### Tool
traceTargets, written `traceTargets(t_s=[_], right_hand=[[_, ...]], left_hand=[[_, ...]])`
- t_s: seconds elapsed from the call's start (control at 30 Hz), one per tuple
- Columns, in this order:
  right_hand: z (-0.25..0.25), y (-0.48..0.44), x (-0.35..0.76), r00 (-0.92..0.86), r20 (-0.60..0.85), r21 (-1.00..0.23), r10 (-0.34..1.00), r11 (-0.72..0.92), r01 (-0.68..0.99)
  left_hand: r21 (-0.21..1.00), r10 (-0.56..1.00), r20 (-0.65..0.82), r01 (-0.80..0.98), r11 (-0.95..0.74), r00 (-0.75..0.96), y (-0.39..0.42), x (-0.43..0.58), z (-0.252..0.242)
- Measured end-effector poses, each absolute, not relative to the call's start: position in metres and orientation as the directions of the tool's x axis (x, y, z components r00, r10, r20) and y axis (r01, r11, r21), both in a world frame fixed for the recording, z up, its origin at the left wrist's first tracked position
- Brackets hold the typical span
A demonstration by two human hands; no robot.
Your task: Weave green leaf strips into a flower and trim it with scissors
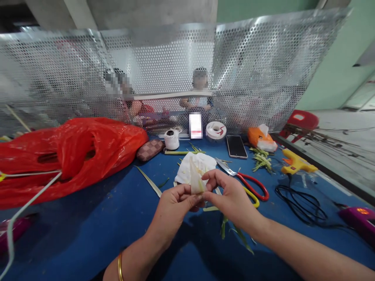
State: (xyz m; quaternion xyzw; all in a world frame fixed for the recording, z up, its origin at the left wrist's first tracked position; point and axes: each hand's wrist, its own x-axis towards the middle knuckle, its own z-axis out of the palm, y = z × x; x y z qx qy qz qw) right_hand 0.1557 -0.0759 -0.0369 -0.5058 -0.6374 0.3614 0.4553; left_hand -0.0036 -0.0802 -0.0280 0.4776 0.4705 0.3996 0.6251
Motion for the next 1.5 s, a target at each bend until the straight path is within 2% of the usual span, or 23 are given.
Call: traceTargets(t_s=[0.23,0.47,0.8,1.07,1.2,1.37,1.5], right_hand=[[-0.035,-0.077,0.158,-0.108,0.325,-0.855,0.939,0.341,0.390],[-0.035,-0.078,0.155,-0.131,0.268,-0.874,0.954,0.298,0.384],[-0.049,-0.079,0.148,-0.123,0.183,-0.949,0.975,0.208,0.237],[-0.035,-0.073,0.157,-0.138,0.287,-0.935,0.948,0.308,0.175],[-0.029,-0.064,0.167,-0.111,0.220,-0.967,0.969,0.232,0.108],[-0.033,-0.065,0.164,-0.232,0.081,-0.981,0.969,0.119,0.154],[-0.037,-0.071,0.159,-0.219,0.058,-0.986,0.974,0.091,0.142]], left_hand=[[0.955,0.923,-0.241,-0.098,0.281,0.300,-0.081,-0.006,-0.027],[0.933,0.924,-0.277,-0.157,0.325,0.265,-0.081,-0.006,-0.035],[0.934,0.955,-0.268,-0.211,0.289,0.125,-0.080,0.000,-0.036],[0.944,0.962,-0.256,-0.188,0.269,0.092,-0.076,-0.004,-0.034],[0.934,0.957,-0.273,-0.211,0.289,0.103,-0.076,-0.005,-0.034],[0.935,0.958,-0.261,-0.215,0.281,0.115,-0.077,-0.005,-0.032],[0.939,0.957,-0.265,-0.195,0.283,0.115,-0.078,-0.003,-0.033]])
